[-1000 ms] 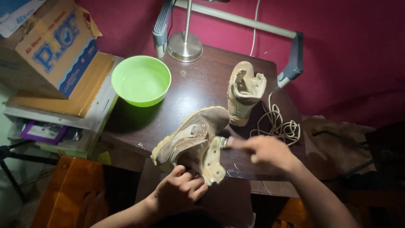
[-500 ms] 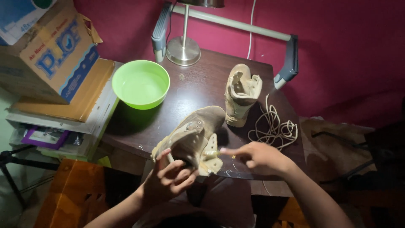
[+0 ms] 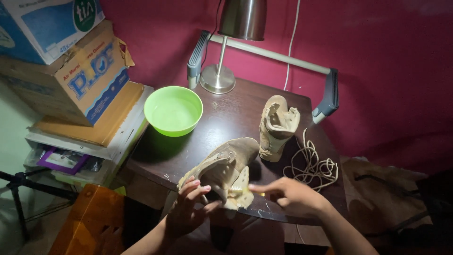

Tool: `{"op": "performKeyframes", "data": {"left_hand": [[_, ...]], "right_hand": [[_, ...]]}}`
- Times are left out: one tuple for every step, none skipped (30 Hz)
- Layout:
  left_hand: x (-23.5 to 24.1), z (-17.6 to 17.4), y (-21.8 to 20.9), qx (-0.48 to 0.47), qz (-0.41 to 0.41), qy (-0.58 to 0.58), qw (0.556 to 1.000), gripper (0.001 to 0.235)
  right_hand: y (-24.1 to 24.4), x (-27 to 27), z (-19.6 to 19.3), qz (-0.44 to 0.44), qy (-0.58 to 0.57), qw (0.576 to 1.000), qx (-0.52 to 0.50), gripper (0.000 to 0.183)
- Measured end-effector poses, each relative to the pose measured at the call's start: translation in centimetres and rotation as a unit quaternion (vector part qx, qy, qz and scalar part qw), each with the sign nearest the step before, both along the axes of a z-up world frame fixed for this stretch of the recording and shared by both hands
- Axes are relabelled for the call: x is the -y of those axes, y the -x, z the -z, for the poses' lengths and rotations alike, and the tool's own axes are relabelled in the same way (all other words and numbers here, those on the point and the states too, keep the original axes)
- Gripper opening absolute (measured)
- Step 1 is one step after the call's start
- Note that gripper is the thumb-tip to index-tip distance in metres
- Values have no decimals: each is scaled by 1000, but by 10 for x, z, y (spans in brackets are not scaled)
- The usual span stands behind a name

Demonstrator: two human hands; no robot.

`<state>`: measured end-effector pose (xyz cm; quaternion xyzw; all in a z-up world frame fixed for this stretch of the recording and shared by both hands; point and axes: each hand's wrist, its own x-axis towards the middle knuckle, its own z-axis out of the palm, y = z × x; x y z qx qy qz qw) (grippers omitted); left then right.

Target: The person cleans a beige hiking boot using a toothbrush dipped in water from a green bowl. They scrub the exterior, sole, and interior of the boot, rotating it to access different areas. A second boot and laces are visible on the table.

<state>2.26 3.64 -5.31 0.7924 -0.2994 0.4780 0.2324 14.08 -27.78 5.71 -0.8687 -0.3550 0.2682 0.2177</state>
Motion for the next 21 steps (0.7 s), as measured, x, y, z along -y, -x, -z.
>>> {"op": "performKeyframes", "data": {"left_hand": [[1, 18, -2, -35, 7, 42, 998, 43], [2, 37, -1, -74, 17, 85, 993, 66], [4, 38, 0, -79, 18, 85, 993, 66], [5, 39, 0, -70, 22, 92, 993, 66], [7, 41, 0, -62, 26, 99, 993, 65], [5, 31, 0, -65, 27, 100, 992, 65], [2, 20, 1, -37, 22, 47, 998, 44], [-2, 8, -1, -6, 16, -8, 1000, 26], [-2, 28, 1, -7, 16, -8, 1000, 26], [-2, 48, 3, -96, 21, 81, 992, 51], [-2, 68, 6, -183, 27, 169, 968, 78], [-1, 62, 6, -185, 29, 169, 968, 78], [-1, 56, 7, -179, 55, 170, 968, 82], [0, 50, 6, -171, 79, 171, 967, 87], [-1, 56, 6, -172, 80, 172, 967, 87], [-4, 62, 6, -211, 82, 189, 956, 87], [-6, 67, 6, -250, 84, 206, 942, 87], [-7, 50, 3, -252, 81, 207, 942, 87], [-9, 33, 1, -160, 92, 135, 973, 59], [-10, 17, -2, -68, 104, 59, 991, 32], [-10, 14, 0, -69, 103, 60, 990, 32]], "right_hand": [[-5, 0, -1, 8, 23, 999, -43, 99], [-5, 1, -1, 18, 46, 995, -90, 83], [-5, -2, -4, 19, 46, 994, -94, 83], [-4, -5, -7, 61, 160, 985, 17, 86], [-4, -8, -10, 100, 269, 949, 128, 97], [0, -3, -10, 101, 270, 949, 125, 97], [4, 1, -11, 36, 84, 996, 11, 84], [5, 4, -13, -31, -109, 989, -99, 121], [4, 1, -19, -31, -109, 989, -100, 121], [4, -3, -25, 22, 2, 997, -72, 91], [4, -6, -31, 74, 114, 990, -43, 88], [3, -3, -23, 76, 115, 989, -45, 88], [1, 1, -15, 71, 184, 980, 25, 92], [-3, 4, -8, 62, 251, 961, 95, 105], [6, 1, -20, 62, 252, 961, 94, 105], [15, -3, -31, 26, 150, 988, 2, 91], [23, -7, -43, -10, 45, 995, -89, 88], [10, 3, -26, -12, 46, 995, -91, 88], [-2, 14, -8, 12, 56, 996, -70, 83], [-13, 25, 9, 38, 65, 996, -49, 82], [-3, 15, -4, 38, 66, 996, -51, 82]]}}
